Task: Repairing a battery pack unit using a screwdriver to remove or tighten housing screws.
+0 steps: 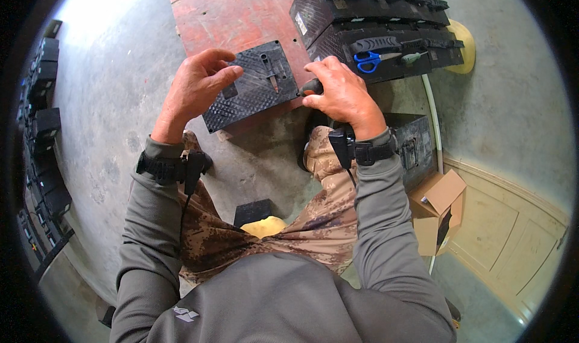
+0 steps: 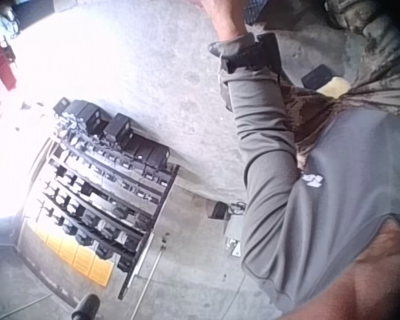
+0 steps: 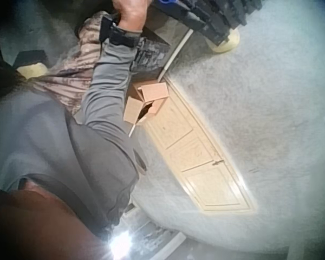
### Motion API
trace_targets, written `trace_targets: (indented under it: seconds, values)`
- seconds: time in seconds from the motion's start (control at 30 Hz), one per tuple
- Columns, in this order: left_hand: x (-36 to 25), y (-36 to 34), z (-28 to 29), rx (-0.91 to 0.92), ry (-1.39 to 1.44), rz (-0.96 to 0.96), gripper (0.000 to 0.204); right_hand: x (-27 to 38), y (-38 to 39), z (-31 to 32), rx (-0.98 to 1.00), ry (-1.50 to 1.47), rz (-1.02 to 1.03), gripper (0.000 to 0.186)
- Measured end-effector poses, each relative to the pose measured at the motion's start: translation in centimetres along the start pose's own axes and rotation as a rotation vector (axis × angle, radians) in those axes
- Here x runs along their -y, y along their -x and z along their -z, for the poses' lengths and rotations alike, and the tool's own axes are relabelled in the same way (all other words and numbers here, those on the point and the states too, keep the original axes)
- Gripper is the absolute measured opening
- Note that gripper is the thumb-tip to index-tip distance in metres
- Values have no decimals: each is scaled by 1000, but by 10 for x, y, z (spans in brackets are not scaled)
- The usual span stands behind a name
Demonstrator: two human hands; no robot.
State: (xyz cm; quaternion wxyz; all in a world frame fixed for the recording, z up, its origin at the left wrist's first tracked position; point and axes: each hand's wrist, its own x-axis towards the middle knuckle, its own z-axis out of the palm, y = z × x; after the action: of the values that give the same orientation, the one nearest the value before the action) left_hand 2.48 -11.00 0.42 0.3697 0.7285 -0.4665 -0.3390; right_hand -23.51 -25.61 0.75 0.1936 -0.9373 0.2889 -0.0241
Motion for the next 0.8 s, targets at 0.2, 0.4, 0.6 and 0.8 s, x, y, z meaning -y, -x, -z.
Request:
trace_targets:
  seconds: [0.2, 0.4, 0.6, 0.8]
  values:
    - [-3, 0, -1, -4, -27, -6, 37, 0, -9, 8, 176, 72, -294, 44]
    - [1, 1, -2, -9, -12, -18, 37, -5, -4, 5, 138, -11, -167, 34]
    - [0, 0, 5, -23, -44, -17, 35, -2, -3, 4, 70, -16, -28, 53]
    - [16, -1, -6, -42, 101, -16, 30, 5, -6, 2, 100, 84, -237, 42]
